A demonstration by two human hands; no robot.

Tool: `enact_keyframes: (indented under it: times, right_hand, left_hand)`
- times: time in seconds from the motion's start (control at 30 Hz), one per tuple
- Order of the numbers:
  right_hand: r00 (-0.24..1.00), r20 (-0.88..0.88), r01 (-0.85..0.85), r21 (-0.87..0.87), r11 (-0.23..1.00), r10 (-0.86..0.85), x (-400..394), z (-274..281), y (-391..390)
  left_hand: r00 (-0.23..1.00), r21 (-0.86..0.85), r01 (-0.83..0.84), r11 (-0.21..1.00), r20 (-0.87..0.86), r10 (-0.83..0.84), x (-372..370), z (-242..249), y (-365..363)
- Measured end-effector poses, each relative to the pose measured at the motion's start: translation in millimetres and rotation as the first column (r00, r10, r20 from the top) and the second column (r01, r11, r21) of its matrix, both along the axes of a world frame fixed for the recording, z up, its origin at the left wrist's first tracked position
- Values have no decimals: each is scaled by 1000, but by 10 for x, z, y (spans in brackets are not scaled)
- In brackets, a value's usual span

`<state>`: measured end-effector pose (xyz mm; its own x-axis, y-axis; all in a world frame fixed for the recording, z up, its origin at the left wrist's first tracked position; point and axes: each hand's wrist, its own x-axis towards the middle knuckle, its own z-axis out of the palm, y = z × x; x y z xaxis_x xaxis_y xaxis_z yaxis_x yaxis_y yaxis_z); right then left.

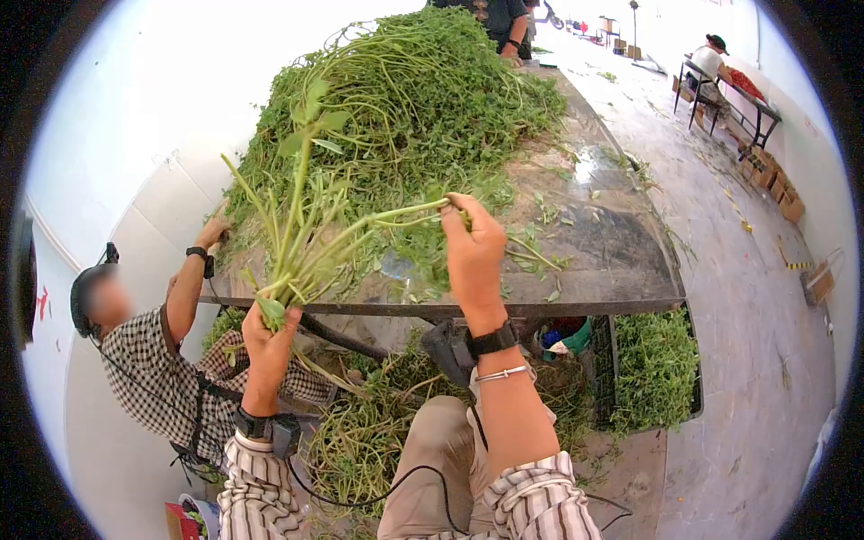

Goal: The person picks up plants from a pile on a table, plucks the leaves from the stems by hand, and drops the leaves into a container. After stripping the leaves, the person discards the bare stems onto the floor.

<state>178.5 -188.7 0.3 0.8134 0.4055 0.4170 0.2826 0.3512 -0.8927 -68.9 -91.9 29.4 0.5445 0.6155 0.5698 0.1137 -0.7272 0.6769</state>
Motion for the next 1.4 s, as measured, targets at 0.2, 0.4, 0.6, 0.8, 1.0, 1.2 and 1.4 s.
enact_keyframes:
  times: [0.2,0.4,0.6,0.8,1.0,1.2,1.4]
  right_hand:
    - [741,-478,-180,534,826,471,107,4,-177]
    - [831,-361,-290,365,885,422,52,22,-169]
    - [776,-422,-275,444,853,469,74,71,-111]
    - [924,-273,-160,361,919,268,45,80,28]
    - [962,-104,-222,247,943,253,68,50,89]
    - [939,-90,-294,285,912,331,42,3,159]
    - [971,-104,-197,156,968,215,13,6,122]
  left_hand:
    - [997,-195,-73,978,-37,67,-117,63,23]
    - [999,-183,-42,982,-12,41,-63,48,-4]
    - [999,-177,-25,984,-37,19,-7,44,-10]
    - [999,-144,36,989,-26,-40,75,16,-28]
    - [986,-76,60,995,-148,-71,34,-19,2]
    - [973,-139,105,985,-192,-131,61,21,-49]
    - [978,-95,92,991,-178,-108,37,17,-71]
